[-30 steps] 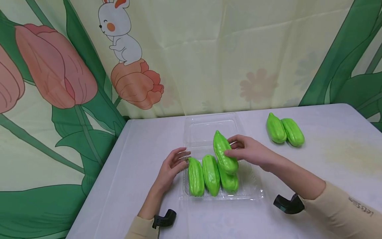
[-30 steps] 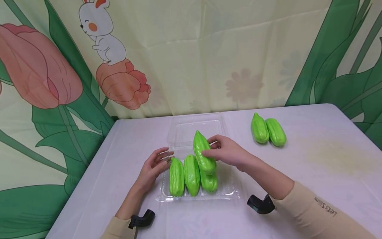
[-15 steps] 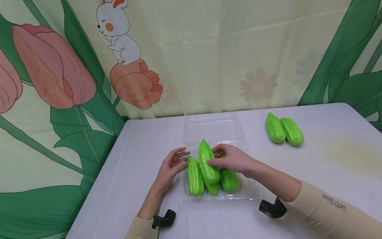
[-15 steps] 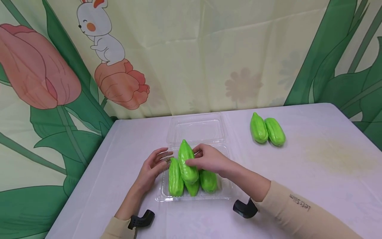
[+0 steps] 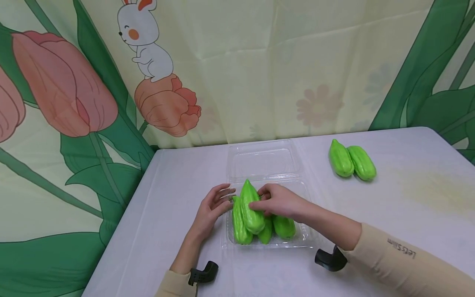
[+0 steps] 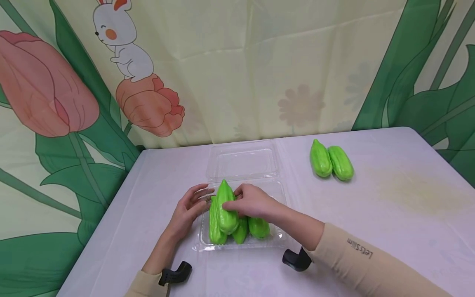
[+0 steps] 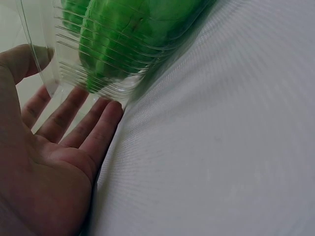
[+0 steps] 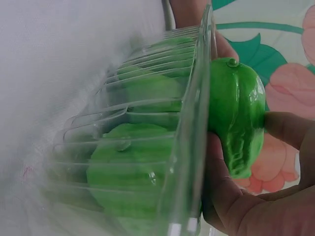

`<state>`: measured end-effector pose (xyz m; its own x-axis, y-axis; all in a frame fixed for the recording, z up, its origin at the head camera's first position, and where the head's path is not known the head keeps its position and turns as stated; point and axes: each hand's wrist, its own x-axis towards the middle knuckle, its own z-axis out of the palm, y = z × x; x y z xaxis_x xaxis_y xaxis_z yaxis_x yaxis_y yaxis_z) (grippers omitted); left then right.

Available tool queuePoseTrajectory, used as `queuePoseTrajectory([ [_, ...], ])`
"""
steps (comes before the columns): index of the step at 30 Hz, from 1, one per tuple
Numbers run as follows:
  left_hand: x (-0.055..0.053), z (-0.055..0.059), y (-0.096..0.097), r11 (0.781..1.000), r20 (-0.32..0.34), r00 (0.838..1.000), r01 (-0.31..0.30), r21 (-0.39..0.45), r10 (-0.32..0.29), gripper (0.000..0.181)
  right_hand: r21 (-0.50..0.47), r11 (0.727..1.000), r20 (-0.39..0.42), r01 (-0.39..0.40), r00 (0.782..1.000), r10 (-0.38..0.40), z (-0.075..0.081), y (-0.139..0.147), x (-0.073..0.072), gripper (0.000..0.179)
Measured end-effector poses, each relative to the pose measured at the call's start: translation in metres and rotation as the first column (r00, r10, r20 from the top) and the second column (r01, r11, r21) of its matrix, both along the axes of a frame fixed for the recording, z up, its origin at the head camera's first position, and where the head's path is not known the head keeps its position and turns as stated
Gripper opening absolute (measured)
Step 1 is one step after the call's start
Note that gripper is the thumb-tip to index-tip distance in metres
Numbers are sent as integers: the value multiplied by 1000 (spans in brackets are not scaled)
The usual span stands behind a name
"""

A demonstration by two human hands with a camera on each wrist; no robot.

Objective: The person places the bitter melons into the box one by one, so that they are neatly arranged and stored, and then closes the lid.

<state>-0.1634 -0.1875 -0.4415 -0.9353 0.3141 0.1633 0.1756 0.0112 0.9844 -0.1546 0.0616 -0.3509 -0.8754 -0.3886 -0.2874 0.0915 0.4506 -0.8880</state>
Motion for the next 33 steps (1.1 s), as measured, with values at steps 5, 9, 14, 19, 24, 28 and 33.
queuePoseTrajectory([
  [5, 0, 0, -1, 1000, 1, 1000, 0, 3, 0, 53, 5, 1000, 22, -19, 1000, 18, 2, -2, 0, 61],
  [9, 0, 0, -1, 1000, 2, 1000, -1, 6, 1, 53, 15, 999, 23, -30, 999, 29, 4, -1, 0, 61],
  [14, 0, 0, 0, 1000, -5, 1000, 4, 11, -4, 53, 11, 1000, 16, -29, 999, 29, 6, 3, -1, 63],
  [19, 0, 1, 0, 1000, -2, 1000, 5, 18, -5, 52, -20, 999, 5, -30, 1000, 30, 9, 11, -5, 64],
  [24, 1, 1, 0, 1000, 1, 1000, -1, 10, 1, 52, -41, 999, -2, -24, 1000, 24, 14, 21, -8, 65],
  [28, 0, 0, 0, 1000, -6, 1000, -5, -1, 5, 52, -64, 998, -3, -12, 1000, 12, 20, 31, -11, 66],
  [33, 1, 1, 0, 1000, -6, 1000, -8, -3, 8, 52, -81, 997, -9, -4, 1000, 3, 28, 47, -15, 67],
])
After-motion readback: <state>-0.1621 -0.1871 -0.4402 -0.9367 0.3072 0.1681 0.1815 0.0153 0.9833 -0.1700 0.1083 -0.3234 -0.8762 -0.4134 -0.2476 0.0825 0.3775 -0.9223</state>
